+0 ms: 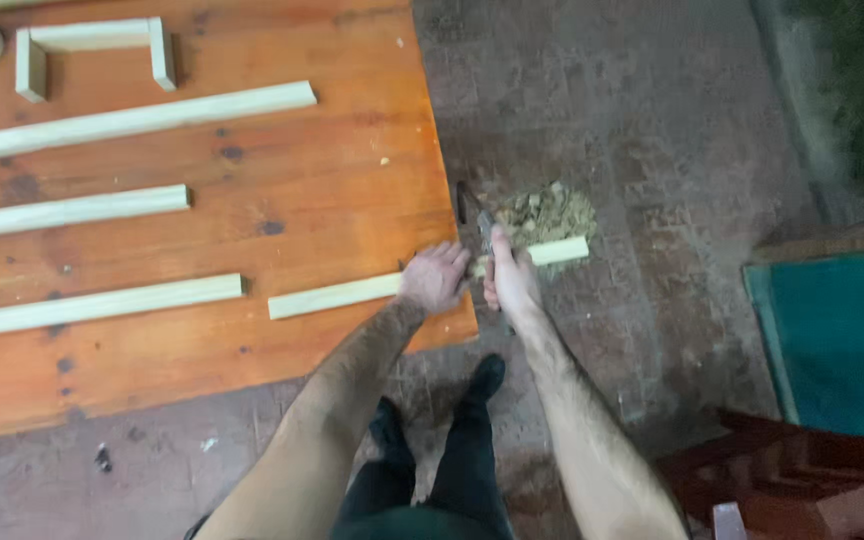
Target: The person uses a hand saw to cut a thin wooden strip on a workbench. They hold the wood steady with one hand while sawing with the other, producing sawdust. The cut piece is separated and placed aside.
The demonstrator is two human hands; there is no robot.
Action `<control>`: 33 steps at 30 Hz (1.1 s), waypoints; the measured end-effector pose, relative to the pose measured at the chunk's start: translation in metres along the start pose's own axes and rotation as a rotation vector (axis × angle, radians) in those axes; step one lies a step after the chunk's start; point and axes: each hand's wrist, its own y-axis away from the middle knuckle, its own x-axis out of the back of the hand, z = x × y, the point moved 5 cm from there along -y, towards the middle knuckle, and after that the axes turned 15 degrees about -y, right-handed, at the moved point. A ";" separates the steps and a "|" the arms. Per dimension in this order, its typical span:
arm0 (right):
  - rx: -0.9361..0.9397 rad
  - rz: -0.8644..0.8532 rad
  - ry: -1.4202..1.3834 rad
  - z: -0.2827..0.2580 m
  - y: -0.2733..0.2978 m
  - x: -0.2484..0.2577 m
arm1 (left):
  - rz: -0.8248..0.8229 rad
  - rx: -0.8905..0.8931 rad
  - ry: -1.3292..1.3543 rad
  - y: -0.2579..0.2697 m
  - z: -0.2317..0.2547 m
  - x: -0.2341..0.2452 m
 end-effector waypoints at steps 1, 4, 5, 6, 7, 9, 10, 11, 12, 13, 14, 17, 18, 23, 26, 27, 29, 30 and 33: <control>0.014 -0.001 -0.001 -0.004 -0.002 0.003 | 0.013 -0.001 -0.007 -0.010 -0.008 0.001; -0.008 0.033 -0.074 -0.002 0.040 0.024 | 0.010 0.004 -0.016 -0.001 -0.001 0.003; -0.019 0.047 -0.062 -0.014 0.066 0.030 | 0.008 0.014 -0.009 -0.001 -0.002 0.002; -0.041 0.065 -0.044 -0.025 0.096 0.042 | -0.002 0.028 0.008 0.002 0.005 0.002; -0.043 0.063 -0.039 -0.014 0.094 0.048 | -0.002 0.034 0.010 0.001 0.004 -0.001; 0.004 0.028 -0.133 0.007 0.091 0.057 | 0.010 0.014 0.015 0.000 0.002 -0.007; 0.002 0.026 -0.133 -0.007 0.093 0.051 | 0.008 0.016 0.014 0.001 0.001 -0.008; 0.032 0.022 -0.093 -0.023 0.095 0.046 | 0.020 0.023 0.011 0.001 0.001 -0.008; 0.063 0.025 -0.053 -0.040 0.097 0.043 | 0.034 0.025 0.013 -0.001 0.003 -0.009; 0.062 0.030 -0.053 -0.022 0.074 0.036 | 0.034 0.022 0.017 0.003 0.003 -0.011; 0.066 0.002 -0.059 -0.006 0.047 0.028 | 0.026 0.008 0.014 0.003 0.001 -0.014; 0.073 -0.023 -0.053 0.007 -0.004 0.008 | 0.030 -0.003 -0.009 0.001 -0.002 -0.012; 0.061 -0.014 -0.031 0.009 -0.013 0.004 | 0.033 0.003 -0.013 0.004 0.002 -0.011; 0.022 -0.030 0.012 -0.001 0.021 0.018 | 0.027 0.010 -0.016 0.005 0.006 0.001; 0.042 -0.016 0.032 -0.010 0.070 0.036 | 0.034 0.011 -0.014 0.000 0.001 -0.004; 0.028 0.032 -0.021 -0.005 0.085 0.045 | 0.028 -0.004 0.007 0.002 0.003 -0.008; 0.062 0.001 -0.121 0.012 0.077 0.052 | 0.033 0.009 0.000 -0.002 0.000 -0.004; 0.091 -0.017 -0.217 0.023 0.076 0.057 | 0.036 0.016 0.005 -0.001 0.004 -0.003; 0.105 -0.043 -0.222 0.011 0.070 0.045 | -0.002 0.074 -0.017 0.001 0.001 -0.016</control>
